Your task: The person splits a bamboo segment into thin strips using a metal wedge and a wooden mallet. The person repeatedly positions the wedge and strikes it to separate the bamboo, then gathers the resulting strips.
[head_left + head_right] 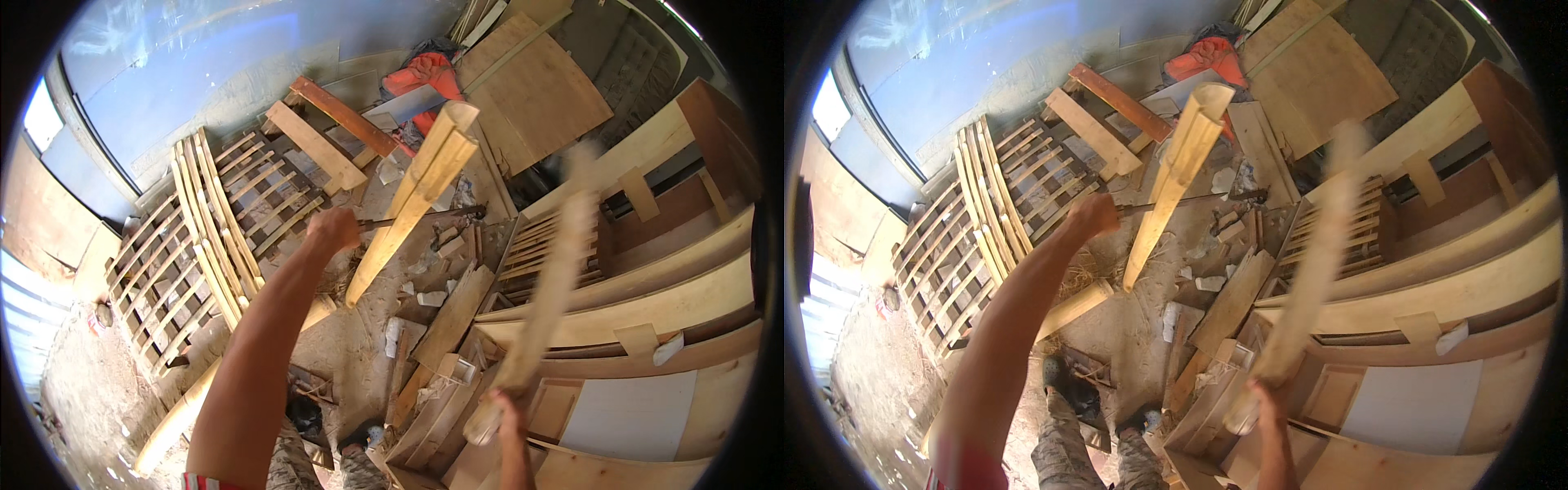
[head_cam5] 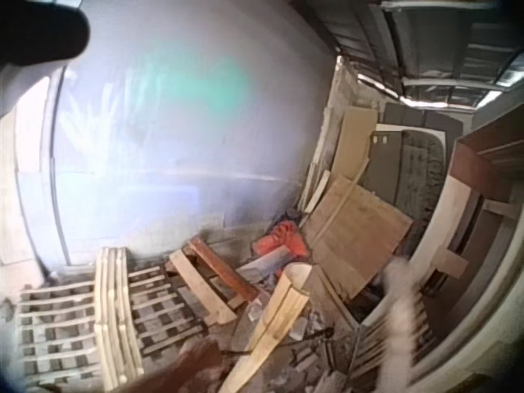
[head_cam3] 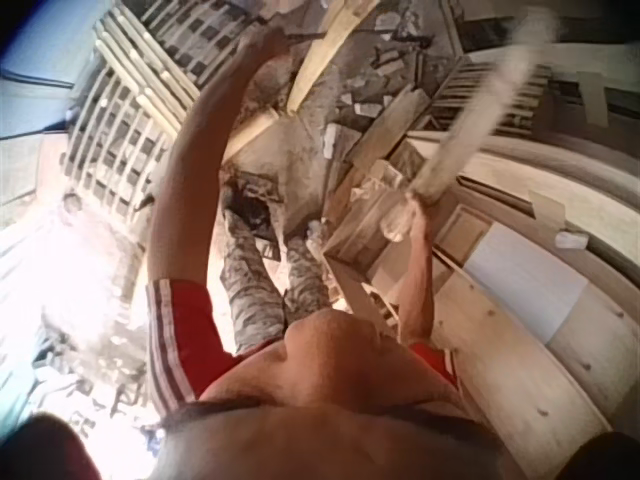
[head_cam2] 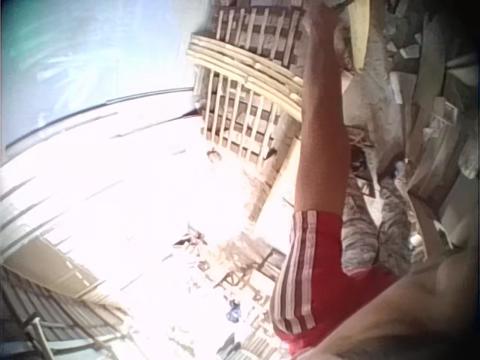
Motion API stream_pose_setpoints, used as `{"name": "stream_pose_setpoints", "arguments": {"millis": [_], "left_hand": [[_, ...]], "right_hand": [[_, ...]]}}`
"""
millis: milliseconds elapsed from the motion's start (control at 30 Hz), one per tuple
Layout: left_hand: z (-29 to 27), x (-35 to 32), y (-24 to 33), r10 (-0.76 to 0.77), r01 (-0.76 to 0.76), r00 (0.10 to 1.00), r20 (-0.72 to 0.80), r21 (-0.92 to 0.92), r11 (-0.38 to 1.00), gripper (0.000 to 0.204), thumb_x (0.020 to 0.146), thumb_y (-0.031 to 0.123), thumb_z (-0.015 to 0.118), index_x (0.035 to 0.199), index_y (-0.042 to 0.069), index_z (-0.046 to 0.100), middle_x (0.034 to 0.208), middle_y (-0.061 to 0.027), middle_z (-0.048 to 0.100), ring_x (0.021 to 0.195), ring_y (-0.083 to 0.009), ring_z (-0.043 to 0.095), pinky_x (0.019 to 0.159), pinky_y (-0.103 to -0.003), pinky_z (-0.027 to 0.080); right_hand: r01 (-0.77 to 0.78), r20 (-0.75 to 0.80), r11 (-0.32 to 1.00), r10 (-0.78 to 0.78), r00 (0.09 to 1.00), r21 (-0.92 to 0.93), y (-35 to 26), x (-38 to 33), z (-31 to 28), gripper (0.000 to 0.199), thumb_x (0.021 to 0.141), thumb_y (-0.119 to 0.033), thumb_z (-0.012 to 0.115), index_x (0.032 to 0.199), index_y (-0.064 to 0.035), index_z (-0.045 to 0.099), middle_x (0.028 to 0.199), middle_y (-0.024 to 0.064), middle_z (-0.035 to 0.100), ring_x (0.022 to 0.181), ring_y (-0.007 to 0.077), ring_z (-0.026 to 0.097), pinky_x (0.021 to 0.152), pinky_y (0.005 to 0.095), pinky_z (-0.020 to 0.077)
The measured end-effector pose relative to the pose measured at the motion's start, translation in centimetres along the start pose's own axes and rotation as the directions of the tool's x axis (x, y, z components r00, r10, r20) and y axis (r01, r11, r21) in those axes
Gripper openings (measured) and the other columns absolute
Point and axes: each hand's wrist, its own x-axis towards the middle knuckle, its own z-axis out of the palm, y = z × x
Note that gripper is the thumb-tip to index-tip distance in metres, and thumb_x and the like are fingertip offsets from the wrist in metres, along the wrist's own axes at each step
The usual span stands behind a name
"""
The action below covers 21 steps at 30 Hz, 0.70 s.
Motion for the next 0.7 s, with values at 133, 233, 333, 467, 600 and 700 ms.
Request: {"name": "stream_pose_setpoints", "arguments": {"millis": [133, 233, 333, 467, 600, 700], "left_hand": [[0.1, -0.5, -0.9, -0.029, 0.028, 0.999, 0.028, 0.04, 0.999, 0.03, 0.073, 0.014, 0.064, 0.099, 0.003, 0.074, 0.102, -0.0177, 0.073, 0.094, -0.0322, 0.071, 0.078, -0.043, 0.059], [0.2, -0.8, -0.8, -0.017, 0.016, 1.0, 0.018, 0.064, 0.998, 0.03, 0.073, 0.014, 0.065, 0.098, 0.003, 0.074, 0.1, -0.0182, 0.073, 0.093, -0.0321, 0.072, 0.077, -0.043, 0.059], [-1.6, -1.6, 1.4, 0.012, -0.019, 0.999, 0.046, 0.158, 0.987, 0.03, 0.072, 0.014, 0.067, 0.098, 0.003, 0.074, 0.099, -0.0191, 0.073, 0.094, -0.0319, 0.072, 0.077, -0.043, 0.059], [-0.9, -2.2, -0.4, 0.02, -0.026, 0.999, 0.042, 0.154, 0.988, 0.03, 0.072, 0.014, 0.067, 0.098, 0.003, 0.074, 0.098, -0.0201, 0.072, 0.095, -0.0332, 0.071, 0.077, -0.043, 0.058], [2.5, -1.4, -2.6, 0.023, -0.023, 0.999, -0.048, 0.0, 1.0, 0.025, 0.071, 0.015, 0.065, 0.087, -0.002, 0.073, 0.086, -0.0213, 0.072, 0.084, -0.0358, 0.072, 0.071, -0.044, 0.058], [2.1, -2.4, -1.6, 0.012, -0.012, 1.0, 0.006, -0.017, 1.0, 0.025, 0.072, 0.015, 0.065, 0.088, -0.002, 0.073, 0.088, -0.0214, 0.072, 0.084, -0.0352, 0.072, 0.071, -0.044, 0.058]], "right_hand": [[0.352, 0.028, 0.801, -0.416, 0.909, 0.484, -14.2, 1.3, 8.3, 0.058, 0.072, -0.015, 0.075, 0.122, 0.0026, 0.05, 0.106, 0.0146, 0.062, 0.09, 0.0265, 0.065, 0.082, 0.0424, 0.056], [0.319, -0.059, 0.919, -0.314, 0.947, 0.231, -5.3, 3.3, 11.5, 0.053, 0.072, -0.016, 0.078, 0.117, 0.0019, 0.056, 0.101, 0.0116, 0.066, 0.092, 0.0226, 0.065, 0.083, 0.0369, 0.0537], [-0.146, 0.254, 0.91, 0.258, 0.932, -0.389, 0.6, -1.4, 12.4, 0.051, 0.07, -0.02, 0.083, 0.111, 0.0031, 0.064, 0.101, 0.0111, 0.069, 0.096, 0.0198, 0.064, 0.083, 0.0333, 0.0509], [-0.104, 0.212, 0.956, 0.165, 0.963, -0.274, -5.1, -2.8, 10.1, 0.046, 0.068, -0.024, 0.085, 0.103, 0.0026, 0.068, 0.098, 0.0096, 0.069, 0.095, 0.0215, 0.064, 0.087, 0.0348, 0.0499], [0.247, 0.087, 0.963, -0.257, 0.963, 0.112, -11.1, 2.2, 7.7, 0.075, 0.068, -0.023, 0.081, 0.127, 0.0022, 0.044, 0.107, 0.0129, 0.062, 0.093, 0.0227, 0.065, 0.076, 0.0359, 0.0562], [0.28, -0.103, 0.91, -0.26, 0.96, 0.308, -13.5, 1.8, 11.1, 0.071, 0.071, -0.021, 0.079, 0.129, 0.002, 0.045, 0.107, 0.014, 0.063, 0.095, 0.0259, 0.065, 0.082, 0.0375, 0.0561]]}}
